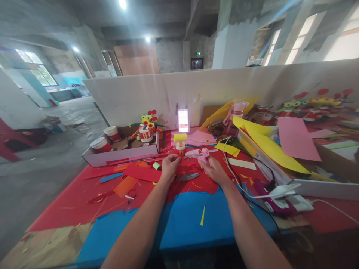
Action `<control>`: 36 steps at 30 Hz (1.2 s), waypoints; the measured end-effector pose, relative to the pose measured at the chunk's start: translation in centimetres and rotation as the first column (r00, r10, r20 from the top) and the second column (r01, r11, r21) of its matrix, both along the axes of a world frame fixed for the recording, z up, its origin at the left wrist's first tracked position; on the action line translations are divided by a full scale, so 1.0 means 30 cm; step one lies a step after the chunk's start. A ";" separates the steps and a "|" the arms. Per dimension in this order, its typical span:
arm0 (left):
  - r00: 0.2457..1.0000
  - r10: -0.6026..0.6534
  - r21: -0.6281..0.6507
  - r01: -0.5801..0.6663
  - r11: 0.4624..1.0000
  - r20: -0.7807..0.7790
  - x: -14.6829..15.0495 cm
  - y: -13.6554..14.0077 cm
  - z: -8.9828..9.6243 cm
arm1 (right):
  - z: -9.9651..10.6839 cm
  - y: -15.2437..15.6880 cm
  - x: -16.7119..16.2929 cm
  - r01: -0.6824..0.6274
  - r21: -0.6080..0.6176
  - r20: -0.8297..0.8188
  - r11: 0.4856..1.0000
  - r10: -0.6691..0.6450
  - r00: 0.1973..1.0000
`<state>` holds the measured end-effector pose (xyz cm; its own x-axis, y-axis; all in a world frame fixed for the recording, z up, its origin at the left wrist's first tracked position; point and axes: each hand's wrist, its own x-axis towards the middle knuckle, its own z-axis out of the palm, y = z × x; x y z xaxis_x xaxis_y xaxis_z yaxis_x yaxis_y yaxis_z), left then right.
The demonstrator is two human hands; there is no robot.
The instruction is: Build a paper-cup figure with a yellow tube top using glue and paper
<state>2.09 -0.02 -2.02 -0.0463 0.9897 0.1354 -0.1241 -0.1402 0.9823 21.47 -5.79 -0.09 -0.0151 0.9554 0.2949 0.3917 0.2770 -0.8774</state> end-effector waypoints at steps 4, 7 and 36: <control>1.000 -0.007 -0.001 0.007 1.000 -0.002 0.001 -0.002 0.000 | 0.001 -0.001 -0.001 -0.001 -0.014 0.006 1.000 0.001 1.000; 1.000 0.003 -0.020 -0.003 1.000 -0.001 0.001 -0.003 0.002 | -0.001 0.000 0.002 0.017 0.005 0.035 1.000 -0.017 0.999; 0.904 -0.064 -0.194 0.159 0.968 0.423 -0.007 -0.006 0.019 | -0.132 0.088 0.113 0.253 -0.285 0.014 0.925 -0.260 0.966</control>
<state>1.90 -0.19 -1.45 0.0617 0.9938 -0.0920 -0.5242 0.1107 0.8444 24.87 -3.15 -4.04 0.2448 0.9695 0.0105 0.3947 -0.0897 -0.9144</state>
